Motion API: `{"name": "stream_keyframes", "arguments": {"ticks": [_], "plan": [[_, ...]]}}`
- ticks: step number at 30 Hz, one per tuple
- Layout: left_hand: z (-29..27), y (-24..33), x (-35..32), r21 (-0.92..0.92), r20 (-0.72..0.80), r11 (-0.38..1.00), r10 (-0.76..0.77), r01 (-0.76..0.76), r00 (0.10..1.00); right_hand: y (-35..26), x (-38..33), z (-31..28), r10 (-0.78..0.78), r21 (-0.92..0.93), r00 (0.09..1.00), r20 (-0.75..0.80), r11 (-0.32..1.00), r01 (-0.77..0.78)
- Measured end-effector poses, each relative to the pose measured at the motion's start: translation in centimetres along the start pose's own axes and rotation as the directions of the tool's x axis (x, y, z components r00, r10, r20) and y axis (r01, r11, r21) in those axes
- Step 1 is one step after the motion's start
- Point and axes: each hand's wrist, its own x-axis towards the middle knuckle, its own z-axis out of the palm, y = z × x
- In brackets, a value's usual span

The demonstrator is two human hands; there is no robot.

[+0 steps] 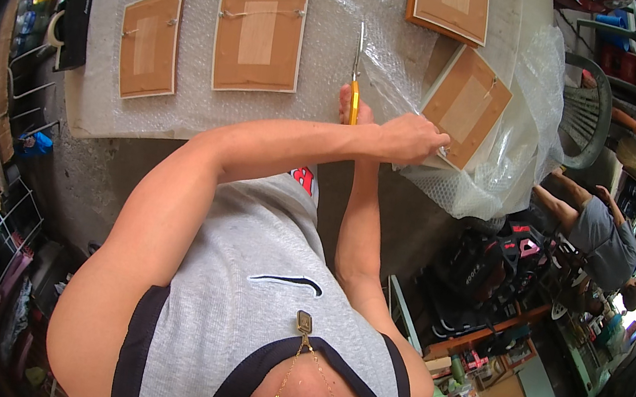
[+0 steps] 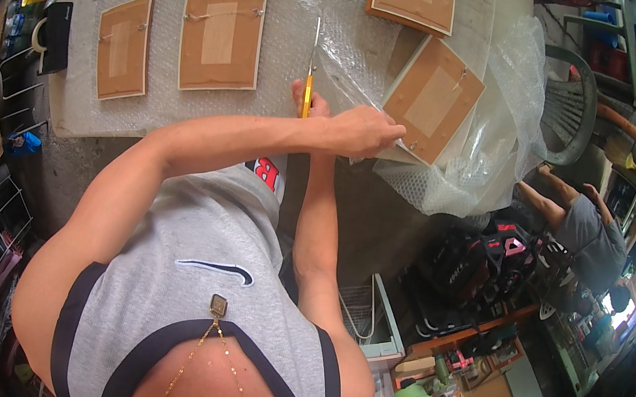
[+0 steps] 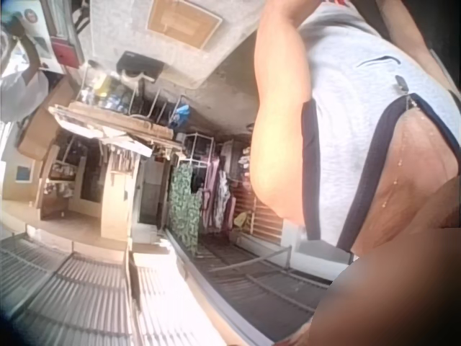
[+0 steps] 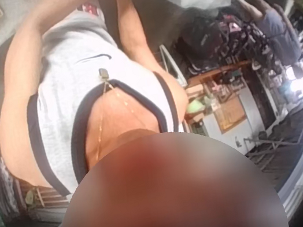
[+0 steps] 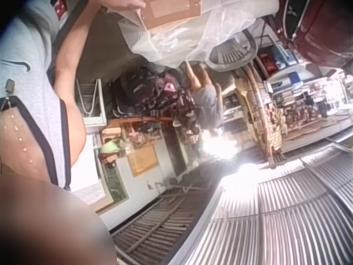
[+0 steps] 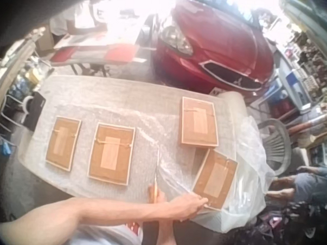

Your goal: The person retrieves several small wooden picture frames from a nearby area and places them on a table covered with bubble wrap. Using scissors, the person cuts pieces of bubble wrap to size, wraps each frame individually, and secures the wrapping with tape. The wrapped frames are set aside on the table.

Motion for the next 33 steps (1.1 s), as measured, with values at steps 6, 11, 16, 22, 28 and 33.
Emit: {"name": "stream_keyframes", "arguments": {"ticks": [6, 11, 16, 22, 28, 33], "plan": [[-0.3, 0.3, 0.2, 0.009, 0.014, 1.000, -0.006, 0.006, 1.000, -1.1, 0.6, -0.6, -0.050, 0.045, 0.998, 0.026, 0.998, 0.049], [-0.6, 0.7, 0.2, -0.021, -0.033, 1.000, 0.012, -0.012, 0.999, -4.1, -0.8, -1.5, -0.005, 0.230, 0.994, 0.105, 0.973, -0.019], [-0.9, 1.2, 0.4, -0.002, -0.036, 1.000, 0.025, -0.025, 0.999, -6.4, -1.5, -2.3, 0.056, 0.267, 0.990, 0.129, 0.960, -0.089], [-1.3, 1.5, 0.6, 0.001, -0.005, 0.999, 0.040, -0.040, 0.999, -6.7, -0.4, -2.4, -0.015, 0.218, 0.994, 0.113, 0.976, -0.010], [-1.4, 1.8, 0.8, -0.020, -0.022, 0.997, 0.068, -0.068, 0.997, -6.9, 1.2, -2.5, -0.053, 0.192, 0.994, 0.101, 0.981, 0.033], [-1.3, 2.3, 1.0, -0.035, -0.022, 0.999, 0.029, -0.030, 0.999, -6.9, 1.5, -2.7, -0.182, 0.185, 0.980, 0.078, 0.969, 0.165]]}}
